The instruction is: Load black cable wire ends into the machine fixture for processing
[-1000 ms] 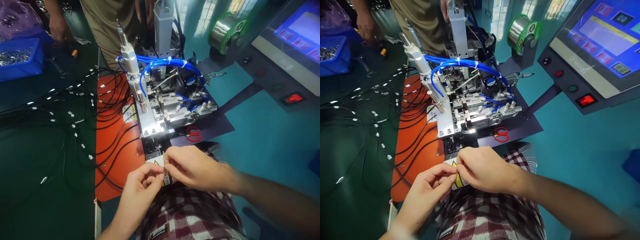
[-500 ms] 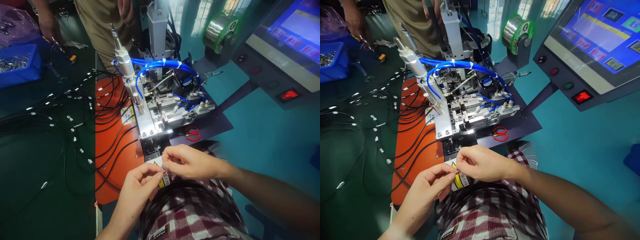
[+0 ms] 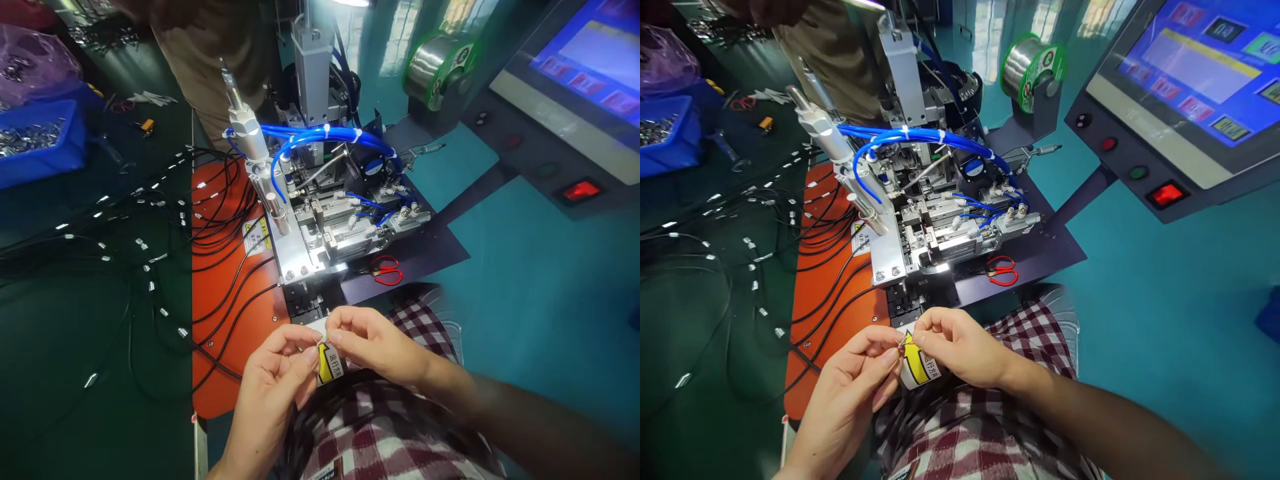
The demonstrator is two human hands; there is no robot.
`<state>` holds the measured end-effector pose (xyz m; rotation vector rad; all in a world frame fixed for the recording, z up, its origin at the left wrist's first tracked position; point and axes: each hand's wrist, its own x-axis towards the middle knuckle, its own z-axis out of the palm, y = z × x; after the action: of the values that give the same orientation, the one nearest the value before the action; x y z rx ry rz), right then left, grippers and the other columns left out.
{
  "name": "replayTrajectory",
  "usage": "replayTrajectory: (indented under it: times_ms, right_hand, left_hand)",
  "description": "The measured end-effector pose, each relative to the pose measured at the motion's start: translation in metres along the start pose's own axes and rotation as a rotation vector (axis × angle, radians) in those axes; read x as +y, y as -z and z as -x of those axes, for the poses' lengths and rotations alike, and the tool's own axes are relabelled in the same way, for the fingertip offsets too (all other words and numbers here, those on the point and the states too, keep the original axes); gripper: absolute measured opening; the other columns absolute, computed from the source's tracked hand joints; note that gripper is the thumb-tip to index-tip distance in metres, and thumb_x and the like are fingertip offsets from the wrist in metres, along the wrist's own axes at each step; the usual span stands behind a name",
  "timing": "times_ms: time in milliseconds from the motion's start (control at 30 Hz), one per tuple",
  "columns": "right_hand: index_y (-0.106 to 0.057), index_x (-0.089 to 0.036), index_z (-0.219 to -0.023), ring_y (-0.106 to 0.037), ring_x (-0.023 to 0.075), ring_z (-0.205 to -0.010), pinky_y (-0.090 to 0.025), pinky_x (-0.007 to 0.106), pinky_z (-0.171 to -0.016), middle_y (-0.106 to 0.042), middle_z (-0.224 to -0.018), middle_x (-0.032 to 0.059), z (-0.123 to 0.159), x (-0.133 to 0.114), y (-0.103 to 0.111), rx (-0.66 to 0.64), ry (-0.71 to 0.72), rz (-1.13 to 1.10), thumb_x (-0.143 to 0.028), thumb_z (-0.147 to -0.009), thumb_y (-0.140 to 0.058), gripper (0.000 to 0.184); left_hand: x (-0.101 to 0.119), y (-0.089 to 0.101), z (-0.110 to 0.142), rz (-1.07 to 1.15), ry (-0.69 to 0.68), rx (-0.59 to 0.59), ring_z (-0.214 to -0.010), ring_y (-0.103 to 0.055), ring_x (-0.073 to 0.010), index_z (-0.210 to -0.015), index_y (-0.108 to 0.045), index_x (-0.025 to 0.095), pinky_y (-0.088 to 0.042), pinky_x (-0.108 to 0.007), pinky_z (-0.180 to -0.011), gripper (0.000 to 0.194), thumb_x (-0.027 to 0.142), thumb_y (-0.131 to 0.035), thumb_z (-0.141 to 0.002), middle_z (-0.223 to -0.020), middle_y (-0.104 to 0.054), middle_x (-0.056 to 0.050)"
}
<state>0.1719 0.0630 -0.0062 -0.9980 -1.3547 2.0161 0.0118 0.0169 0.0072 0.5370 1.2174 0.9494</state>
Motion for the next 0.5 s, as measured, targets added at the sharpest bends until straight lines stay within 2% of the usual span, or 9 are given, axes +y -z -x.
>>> replayTrajectory:
  times_ms: [67, 167, 200, 267, 333, 367, 500]
  right_hand:
    - [-0.048, -0.018, -0.079, -0.039, 0.0091, -0.054, -0.033, 0.022, -0.049, -0.044, -0.064, -0.004, 0.001, -0.004, 0.005, 0.063, 0.15, 0.286, -0.037, -0.092, -0.048, 0.022]
    - [-0.053, -0.017, -0.078, -0.046, 0.0128, -0.059, -0.036, 0.027, -0.058, -0.054, -0.068, 0.0009, 0.005, -0.002, 0.006, 0.227, 0.539, 0.88, -0.021, -0.092, -0.045, 0.016]
    - [-0.054, -0.017, -0.078, -0.048, 0.0138, -0.06, -0.037, 0.029, -0.06, -0.057, -0.068, 0.002, 0.006, 0.0, 0.004, 0.256, 0.637, 1.014, -0.017, -0.092, -0.045, 0.017]
    - [-0.054, -0.016, -0.079, -0.051, 0.015, -0.062, -0.038, 0.03, -0.063, -0.059, -0.067, 0.0029, 0.007, 0.005, 0.001, 0.289, 0.735, 1.129, -0.015, -0.093, -0.044, 0.017]
    - [-0.054, -0.017, -0.08, -0.052, 0.0151, -0.062, -0.038, 0.03, -0.063, -0.06, -0.068, 0.003, 0.007, 0.009, -0.003, 0.311, 0.724, 1.082, -0.015, -0.093, -0.044, 0.016]
    - [-0.053, -0.017, -0.08, -0.051, 0.0149, -0.062, -0.038, 0.029, -0.062, -0.059, -0.069, 0.0028, 0.007, 0.011, -0.005, 0.322, 0.671, 1.008, -0.016, -0.092, -0.045, 0.015]
    - [-0.051, -0.018, -0.08, -0.045, 0.0117, -0.058, -0.036, 0.025, -0.054, -0.051, -0.068, -0.0011, 0.005, 0.01, -0.008, 0.295, 0.233, 0.443, -0.025, -0.092, -0.047, 0.015]
  left_hand:
    - [0.001, 0.0, -0.001, -0.008, 0.015, -0.004, -0.042, -0.03, -0.003, -0.087, -0.062, 0.016, -0.017, -0.019, -0.044, 0.025, 0.035, -0.074, -0.074, -0.05, -0.042, 0.007]
    - [-0.001, 0.0, -0.004, -0.054, 0.036, -0.011, -0.042, -0.031, -0.0038, -0.089, -0.061, 0.016, -0.019, -0.02, -0.046, 0.024, 0.035, -0.071, -0.078, -0.046, -0.042, 0.008]
    - [-0.001, 0.0, -0.005, -0.071, 0.036, -0.008, -0.042, -0.031, -0.0043, -0.089, -0.06, 0.016, -0.02, -0.02, -0.047, 0.023, 0.035, -0.069, -0.08, -0.044, -0.042, 0.008]
    - [-0.002, -0.001, -0.005, -0.093, 0.03, 0.007, -0.043, -0.03, -0.0053, -0.09, -0.06, 0.016, -0.023, -0.021, -0.05, 0.022, 0.036, -0.065, -0.083, -0.042, -0.041, 0.008]
    - [-0.001, -0.003, -0.005, -0.084, 0.031, 0.015, -0.045, -0.029, -0.0063, -0.091, -0.059, 0.017, -0.025, -0.021, -0.052, 0.023, 0.038, -0.064, -0.084, -0.042, -0.041, 0.008]
    - [-0.001, -0.003, -0.004, -0.068, 0.033, 0.013, -0.046, -0.029, -0.0066, -0.092, -0.058, 0.017, -0.025, -0.021, -0.052, 0.023, 0.038, -0.063, -0.084, -0.042, -0.041, 0.008]
    - [0.0, -0.002, -0.003, -0.013, 0.036, -0.016, -0.045, -0.029, -0.0057, -0.091, -0.058, 0.017, -0.025, -0.021, -0.053, 0.021, 0.036, -0.064, -0.084, -0.042, -0.041, 0.008]
